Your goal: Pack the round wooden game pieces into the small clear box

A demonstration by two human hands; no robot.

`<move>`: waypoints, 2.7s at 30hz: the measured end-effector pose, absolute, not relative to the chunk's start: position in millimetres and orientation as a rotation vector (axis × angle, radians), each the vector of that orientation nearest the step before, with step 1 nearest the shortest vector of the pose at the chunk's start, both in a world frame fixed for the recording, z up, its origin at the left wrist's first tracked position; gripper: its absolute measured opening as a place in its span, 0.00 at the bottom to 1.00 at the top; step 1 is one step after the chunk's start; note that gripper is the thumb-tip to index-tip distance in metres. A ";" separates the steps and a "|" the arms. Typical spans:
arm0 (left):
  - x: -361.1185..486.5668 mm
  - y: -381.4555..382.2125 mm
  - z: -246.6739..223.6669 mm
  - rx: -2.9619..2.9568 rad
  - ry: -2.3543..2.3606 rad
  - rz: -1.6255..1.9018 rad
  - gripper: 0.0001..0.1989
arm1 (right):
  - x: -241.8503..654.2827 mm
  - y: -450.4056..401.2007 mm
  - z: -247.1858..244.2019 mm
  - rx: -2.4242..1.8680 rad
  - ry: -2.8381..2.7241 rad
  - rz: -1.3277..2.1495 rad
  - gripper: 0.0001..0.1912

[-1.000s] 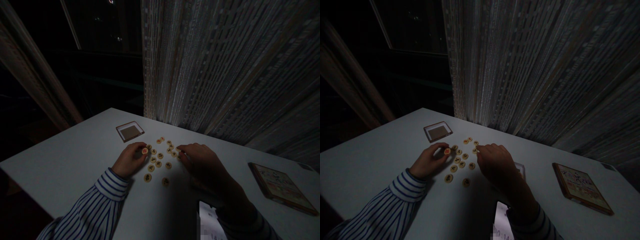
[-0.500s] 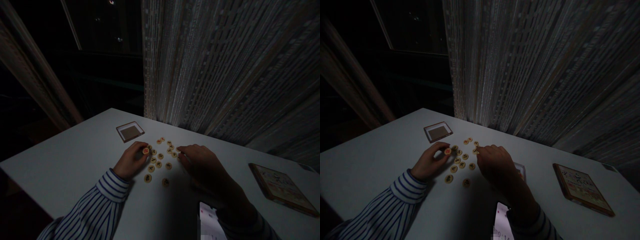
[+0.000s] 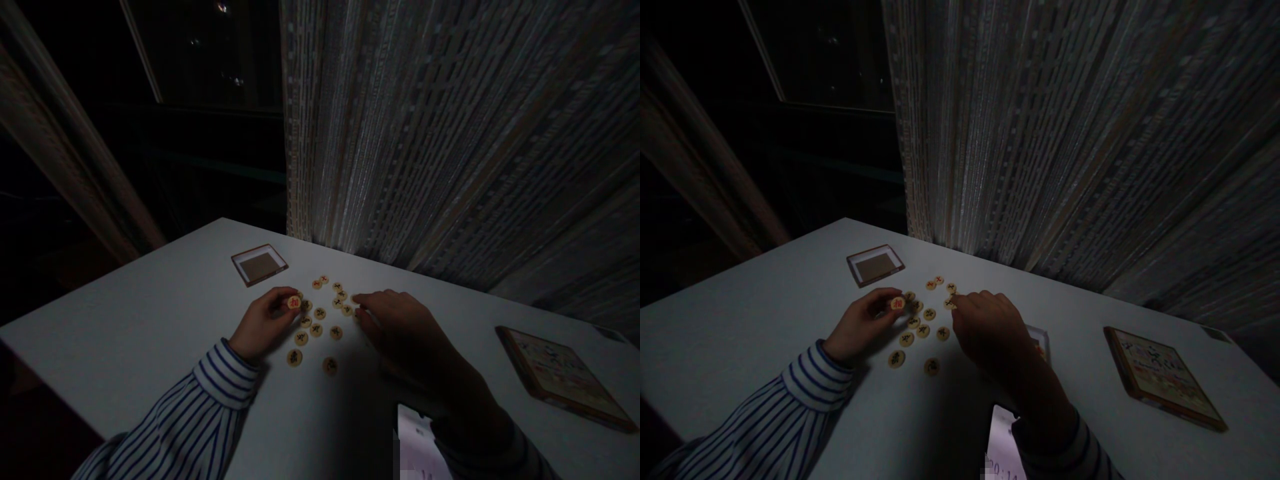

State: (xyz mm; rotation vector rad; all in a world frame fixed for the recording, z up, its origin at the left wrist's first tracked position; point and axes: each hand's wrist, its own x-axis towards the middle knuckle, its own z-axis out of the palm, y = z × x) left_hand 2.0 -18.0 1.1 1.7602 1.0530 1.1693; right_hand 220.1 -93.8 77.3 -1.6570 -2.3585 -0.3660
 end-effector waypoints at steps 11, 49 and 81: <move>5.6 -19.3 6.6 1.474 0.983 1.125 0.15 | 218.2 -94.9 78.6 -1.690 -2.382 -0.336 0.14; 24.9 -36.5 10.0 1.385 0.996 1.153 0.15 | 261.9 -129.2 102.4 -1.793 -2.268 -0.260 0.15; 90.0 -48.7 56.2 1.360 0.714 0.807 0.18 | 272.5 -133.7 106.4 -1.780 -2.204 -0.158 0.15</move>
